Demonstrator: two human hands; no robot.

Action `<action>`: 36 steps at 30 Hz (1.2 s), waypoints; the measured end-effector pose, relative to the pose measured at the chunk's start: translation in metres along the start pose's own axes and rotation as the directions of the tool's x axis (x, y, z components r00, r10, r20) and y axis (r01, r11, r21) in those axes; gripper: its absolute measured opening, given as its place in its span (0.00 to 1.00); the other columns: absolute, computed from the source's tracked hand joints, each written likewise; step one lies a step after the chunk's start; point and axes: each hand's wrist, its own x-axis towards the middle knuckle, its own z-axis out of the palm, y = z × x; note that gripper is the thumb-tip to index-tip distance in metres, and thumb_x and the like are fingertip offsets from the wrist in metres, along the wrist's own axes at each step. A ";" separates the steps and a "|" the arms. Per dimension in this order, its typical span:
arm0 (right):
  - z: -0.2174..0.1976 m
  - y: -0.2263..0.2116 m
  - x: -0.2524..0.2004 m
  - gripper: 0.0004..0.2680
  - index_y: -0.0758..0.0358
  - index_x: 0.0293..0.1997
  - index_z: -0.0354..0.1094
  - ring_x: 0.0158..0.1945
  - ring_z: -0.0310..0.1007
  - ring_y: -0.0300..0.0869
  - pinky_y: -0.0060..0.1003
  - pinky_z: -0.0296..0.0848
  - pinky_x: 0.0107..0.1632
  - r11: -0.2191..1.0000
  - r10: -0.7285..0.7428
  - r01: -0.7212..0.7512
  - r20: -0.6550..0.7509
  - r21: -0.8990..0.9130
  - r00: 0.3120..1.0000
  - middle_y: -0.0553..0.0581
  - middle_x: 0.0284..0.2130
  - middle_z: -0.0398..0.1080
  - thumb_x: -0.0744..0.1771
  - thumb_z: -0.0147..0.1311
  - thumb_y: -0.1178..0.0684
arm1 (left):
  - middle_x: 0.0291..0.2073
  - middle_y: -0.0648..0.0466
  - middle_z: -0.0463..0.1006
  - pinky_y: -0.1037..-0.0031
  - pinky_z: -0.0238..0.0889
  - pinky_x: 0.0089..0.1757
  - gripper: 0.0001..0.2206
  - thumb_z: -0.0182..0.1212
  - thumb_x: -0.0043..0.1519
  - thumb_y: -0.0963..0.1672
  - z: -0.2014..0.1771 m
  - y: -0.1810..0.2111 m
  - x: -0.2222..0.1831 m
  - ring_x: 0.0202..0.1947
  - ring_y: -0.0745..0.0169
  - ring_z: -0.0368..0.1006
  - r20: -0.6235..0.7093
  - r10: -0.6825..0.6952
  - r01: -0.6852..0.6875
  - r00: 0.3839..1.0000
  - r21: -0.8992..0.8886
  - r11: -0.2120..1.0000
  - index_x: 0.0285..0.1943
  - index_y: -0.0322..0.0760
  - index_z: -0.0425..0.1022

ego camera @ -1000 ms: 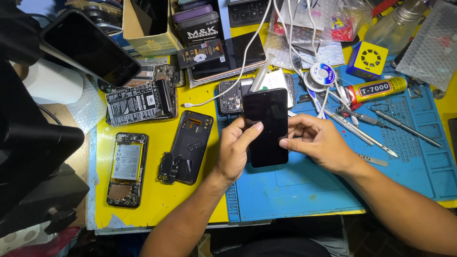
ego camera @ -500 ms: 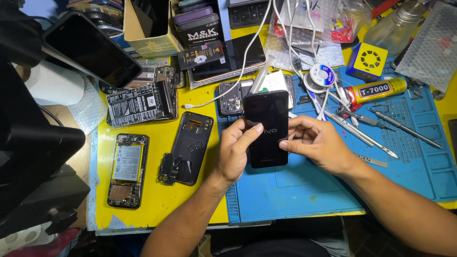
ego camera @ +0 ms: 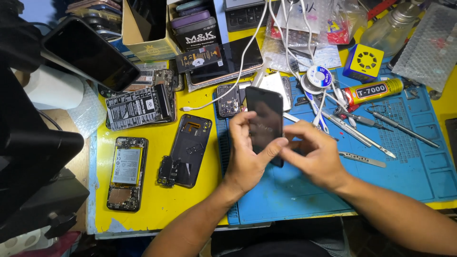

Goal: Reassembling the internal components of a mobile phone, including installing the battery and the main frame.

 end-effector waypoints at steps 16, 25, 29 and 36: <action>-0.033 -0.047 0.026 0.04 0.63 0.36 0.78 0.20 0.67 0.37 0.29 0.71 0.23 0.962 -0.158 0.168 0.065 -0.216 0.985 0.54 0.20 0.68 0.61 0.66 0.61 | 0.45 0.28 0.72 0.77 0.63 0.34 0.38 0.57 0.56 0.52 -0.008 -0.004 0.006 0.33 0.50 0.69 0.627 -0.220 0.646 0.747 -0.607 0.463 0.73 0.25 0.57; -0.028 -0.046 0.019 0.04 0.63 0.35 0.79 0.23 0.74 0.38 0.30 0.78 0.27 0.979 -0.090 0.096 0.041 -0.181 0.995 0.55 0.25 0.75 0.62 0.63 0.64 | 0.58 0.41 0.66 0.71 0.65 0.44 0.35 0.71 0.53 0.48 -0.018 -0.045 -0.008 0.46 0.49 0.73 0.496 -0.086 0.290 0.864 -0.351 0.890 0.64 0.37 0.52; -0.030 -0.038 0.015 0.03 0.64 0.34 0.78 0.26 0.76 0.37 0.31 0.79 0.31 0.993 -0.005 0.007 0.016 -0.115 1.000 0.55 0.27 0.76 0.62 0.64 0.64 | 0.59 0.38 0.66 0.72 0.67 0.47 0.31 0.72 0.54 0.44 -0.009 -0.028 -0.004 0.50 0.50 0.72 0.487 -0.045 0.208 0.872 -0.287 0.935 0.60 0.35 0.54; -0.023 -0.020 0.008 0.06 0.68 0.36 0.77 0.33 0.73 0.36 0.31 0.81 0.40 0.968 0.245 -0.242 -0.042 0.071 0.969 0.55 0.32 0.77 0.60 0.67 0.63 | 0.56 0.39 0.67 0.65 0.65 0.56 0.28 0.74 0.53 0.43 -0.004 -0.018 0.001 0.55 0.50 0.69 0.428 0.102 -0.071 0.898 -0.087 0.994 0.56 0.32 0.59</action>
